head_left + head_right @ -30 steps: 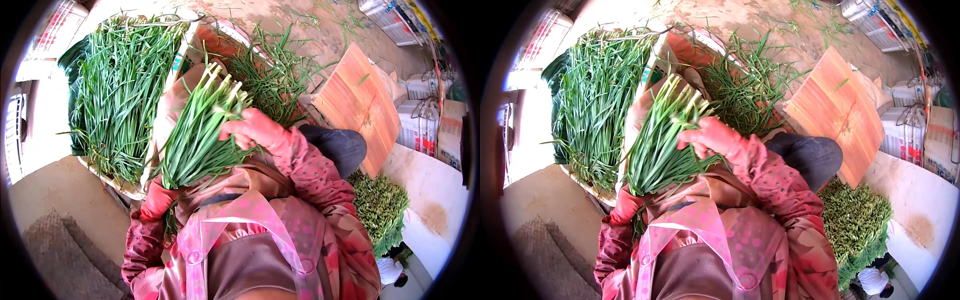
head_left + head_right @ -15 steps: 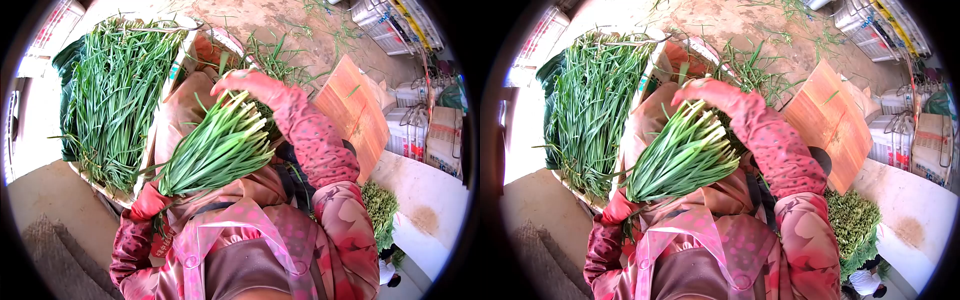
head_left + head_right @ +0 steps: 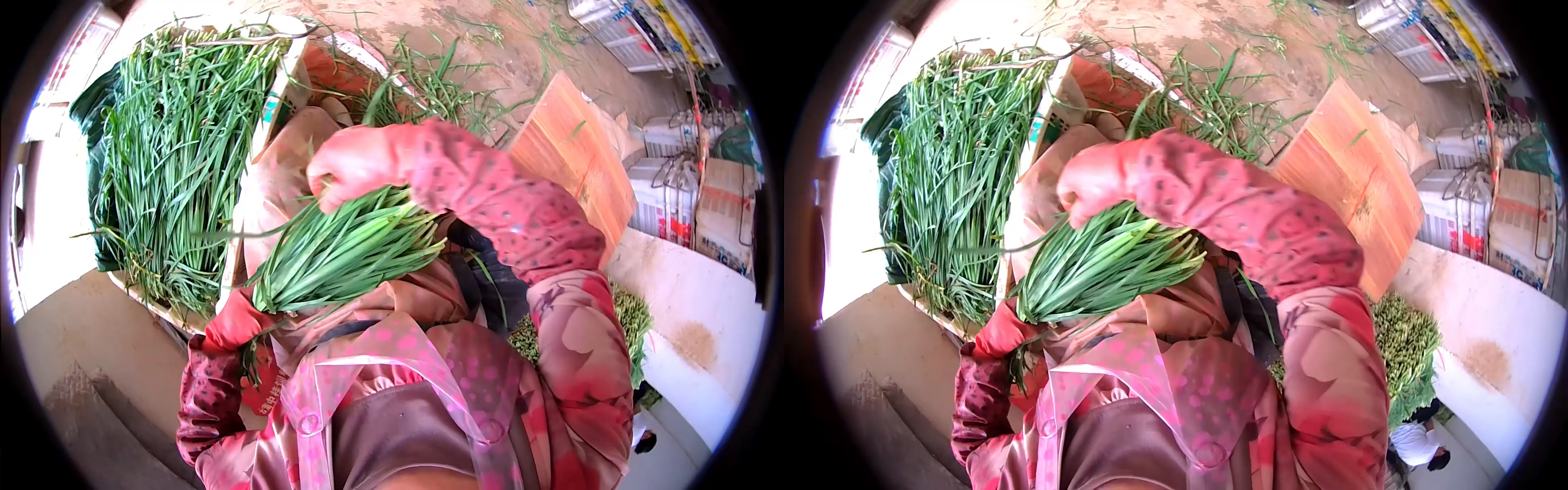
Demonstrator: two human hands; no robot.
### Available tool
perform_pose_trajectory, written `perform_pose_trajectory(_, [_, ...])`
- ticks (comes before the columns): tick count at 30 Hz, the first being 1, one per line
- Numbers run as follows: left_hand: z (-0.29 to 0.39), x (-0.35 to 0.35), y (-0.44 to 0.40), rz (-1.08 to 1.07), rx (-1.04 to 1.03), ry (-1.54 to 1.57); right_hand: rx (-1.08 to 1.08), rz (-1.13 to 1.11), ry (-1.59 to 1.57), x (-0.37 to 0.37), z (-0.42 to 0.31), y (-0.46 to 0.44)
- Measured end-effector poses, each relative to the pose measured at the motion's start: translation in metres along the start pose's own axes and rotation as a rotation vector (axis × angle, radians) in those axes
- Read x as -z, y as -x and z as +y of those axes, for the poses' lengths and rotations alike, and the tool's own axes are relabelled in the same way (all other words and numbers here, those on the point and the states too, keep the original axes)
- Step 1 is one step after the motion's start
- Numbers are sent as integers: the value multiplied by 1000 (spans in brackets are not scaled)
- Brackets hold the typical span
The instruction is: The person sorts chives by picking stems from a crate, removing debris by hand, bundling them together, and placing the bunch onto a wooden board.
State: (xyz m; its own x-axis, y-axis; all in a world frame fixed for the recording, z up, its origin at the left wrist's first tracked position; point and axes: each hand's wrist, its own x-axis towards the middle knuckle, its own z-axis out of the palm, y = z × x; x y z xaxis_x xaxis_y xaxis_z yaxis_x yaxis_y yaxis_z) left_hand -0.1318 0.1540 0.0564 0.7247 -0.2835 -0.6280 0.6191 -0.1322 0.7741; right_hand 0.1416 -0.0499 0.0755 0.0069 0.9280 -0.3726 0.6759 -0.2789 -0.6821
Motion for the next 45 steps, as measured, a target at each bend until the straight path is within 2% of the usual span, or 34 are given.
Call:
perform_pose_trajectory(2, [-3, -1, 2, 32, 25, -8, 82, 132, -727, -15, 37, -13])
perform_pose_trajectory(3, [0, -9, 2, 103, -51, 33, 49, 352, -772, -13, 48, -6])
perform_pose_trajectory(4, [-4, -7, 3, 91, -45, 27, -88, 519, -1093, -4, 47, 14])
perform_pose_trajectory(5, [-10, -4, 4, 74, -32, -11, -25, 661, -1421, -7, 78, 20])
perform_pose_trajectory(6, [-13, -1, 5, 57, -22, -50, -91, 755, -1592, -9, 92, 36])
perform_pose_trajectory(7, [-8, -4, 8, 100, 44, -4, -15, 729, -1498, -15, 112, 58])
perform_pose_trajectory(8, [-4, -5, 10, 92, 43, -11, -152, 809, -1426, -25, 127, 73])
perform_pose_trajectory(10, [0, -8, 10, 82, 137, 194, -519, 851, -1164, -32, 118, 94])
perform_pose_trajectory(12, [3, -12, 10, 144, 207, 207, -491, 747, -1161, -49, 96, 91])
perform_pose_trajectory(14, [0, -12, 13, 215, 281, 195, -508, 551, -916, -53, 47, 75])
perform_pose_trajectory(16, [-5, -10, 21, 276, 348, 209, -478, 576, -926, -83, 88, 35])
perform_pose_trajectory(17, [-14, -9, 24, 305, 384, 156, -439, 734, -1172, -100, 130, 21])
perform_pose_trajectory(18, [-27, -6, 28, 336, 424, 102, -405, 789, -1245, -105, 153, 29])
perform_pose_trajectory(19, [-51, -1, 34, 336, 379, 117, -367, 843, -1316, -110, 175, 37])
perform_pose_trajectory(20, [-52, -5, 40, 328, 343, 274, -392, 889, -1273, -97, 162, 60])
perform_pose_trajectory(22, [-120, 15, 49, 236, 343, 282, -504, 826, -1109, -90, 119, 92])
perform_pose_trajectory(23, [-93, -10, 52, 339, 280, 336, -512, 785, -1061, -87, 71, 115])
perform_pose_trajectory(24, [-86, -21, 54, 386, 238, 433, -280, 816, -1038, -115, 79, 114])
perform_pose_trajectory(25, [-87, -20, 54, 325, 226, 414, -65, 829, -567, -122, 63, 119])
perform_pose_trajectory(26, [-87, -19, 50, 263, 212, 396, -75, 775, -492, -130, 44, 123])
perform_pose_trajectory(27, [-75, -27, 49, 312, 195, 431, -83, 932, -211, -156, 36, 109])
perform_pose_trajectory(28, [-72, -28, 46, 343, 228, 392, -120, 918, -136, -159, 18, 101])
perform_pose_trajectory(30, [-63, -33, 43, 340, 236, 256, -79, 1023, -78, -180, 14, 73])
perform_pose_trajectory(32, [-81, -19, 43, 304, 303, 267, -48, 1012, -213, -193, 16, 51])
perform_pose_trajectory(33, [-74, -23, 45, 304, 276, 286, 19, 1071, -326, -195, 21, 48])
perform_pose_trajectory(34, [-66, -28, 44, 303, 247, 303, -5, 1067, -512, -198, 28, 51])
perform_pose_trajectory(36, [-63, -30, 44, 347, 261, 349, -320, 1099, -211, -201, 42, 68])
perform_pose_trajectory(38, [-62, -29, 44, 320, 263, 361, -472, 938, -678, -204, 76, 84])
perform_pose_trajectory(40, [-60, -29, 43, 342, 265, 379, -677, 898, -617, -185, 99, 98])
perform_pose_trajectory(41, [-59, -29, 44, 357, 277, 391, -779, 816, -256, -172, 109, 102])
perform_pose_trajectory(42, [-59, -28, 44, 360, 272, 392, -793, 886, -196, -147, 86, 104])
perform_pose_trajectory(44, [-60, -26, 42, 329, 242, 361, -597, 965, -278, -114, 65, 91])
perform_pose_trajectory(45, [-62, -24, 42, 322, 241, 363, -350, 1022, -307, -110, 63, 73])
